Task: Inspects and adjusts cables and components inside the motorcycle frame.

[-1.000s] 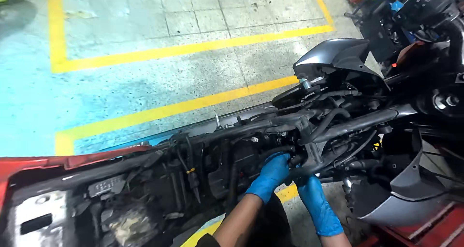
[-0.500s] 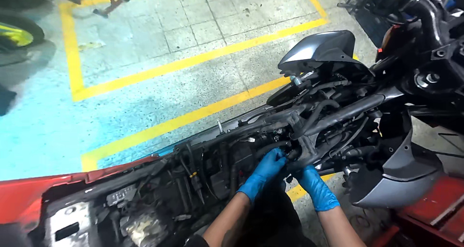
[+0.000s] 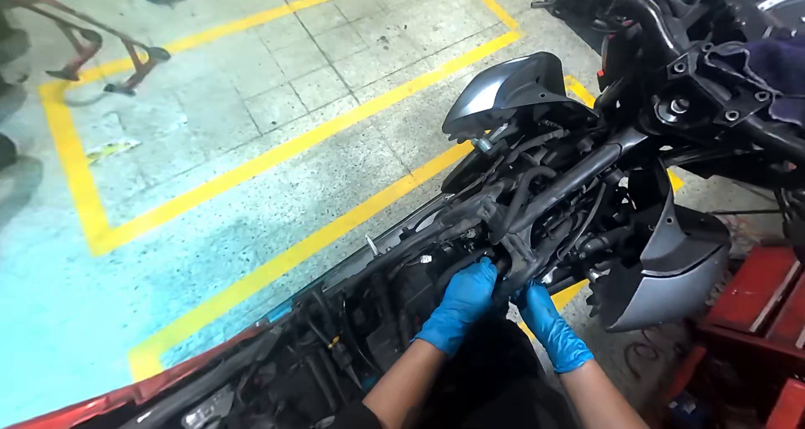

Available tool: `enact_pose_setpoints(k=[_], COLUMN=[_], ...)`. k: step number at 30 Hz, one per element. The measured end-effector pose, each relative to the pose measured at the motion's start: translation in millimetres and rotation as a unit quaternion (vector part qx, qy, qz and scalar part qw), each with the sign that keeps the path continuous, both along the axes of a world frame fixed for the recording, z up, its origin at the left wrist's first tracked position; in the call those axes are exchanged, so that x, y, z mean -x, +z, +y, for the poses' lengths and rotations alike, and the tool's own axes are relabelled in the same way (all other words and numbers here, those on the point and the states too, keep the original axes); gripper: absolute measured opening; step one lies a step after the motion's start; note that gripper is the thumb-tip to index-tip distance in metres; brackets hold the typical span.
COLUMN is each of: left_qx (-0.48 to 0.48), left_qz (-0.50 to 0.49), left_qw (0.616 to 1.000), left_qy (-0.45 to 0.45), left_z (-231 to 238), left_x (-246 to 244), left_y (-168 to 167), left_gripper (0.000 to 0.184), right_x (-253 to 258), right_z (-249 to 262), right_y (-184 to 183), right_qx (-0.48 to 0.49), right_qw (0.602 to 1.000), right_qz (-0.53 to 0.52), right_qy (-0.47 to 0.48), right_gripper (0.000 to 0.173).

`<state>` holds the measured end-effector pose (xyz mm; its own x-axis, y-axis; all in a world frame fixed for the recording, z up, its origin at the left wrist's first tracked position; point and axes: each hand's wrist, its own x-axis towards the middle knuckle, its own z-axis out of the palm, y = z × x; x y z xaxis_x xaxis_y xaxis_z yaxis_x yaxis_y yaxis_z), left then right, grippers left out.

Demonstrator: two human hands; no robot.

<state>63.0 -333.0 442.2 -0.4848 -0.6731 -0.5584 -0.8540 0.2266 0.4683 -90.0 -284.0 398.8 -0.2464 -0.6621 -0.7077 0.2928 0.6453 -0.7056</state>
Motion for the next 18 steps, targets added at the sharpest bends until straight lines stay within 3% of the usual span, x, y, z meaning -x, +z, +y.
enact_pose_setpoints(k=[4,7,13,18], left_qx=[-0.084,-0.111,-0.021,0.047], left_qz=[-0.144,-0.196,-0.11,-0.062], left_qw=[0.984,0.974,0.986,0.991], left_qy=[-0.057,-0.021,0.122,0.105], left_z=[-14.6,-21.5,3.9,10.8], left_x=[11.0,6.7,-22.4,-24.9], left_y=[34.4,40.1,8.9,-15.6], left_gripper=[0.039,0.044,0.049,0.045], right_x=[2.7,-7.7,-18.0,8.4], right_z=[2.1,3.3,4.2,61.2], right_y=[3.5,9.8,22.3,19.9], right_qx=[0.017,-0.012,-0.051,0.004], right_qw=[0.982,0.983,0.989,0.949], right_qz=[0.091,0.088,0.135,0.26], right_qy=[0.162,0.162,0.039,0.18], right_gripper=[0.028,0.027,0.03,0.042])
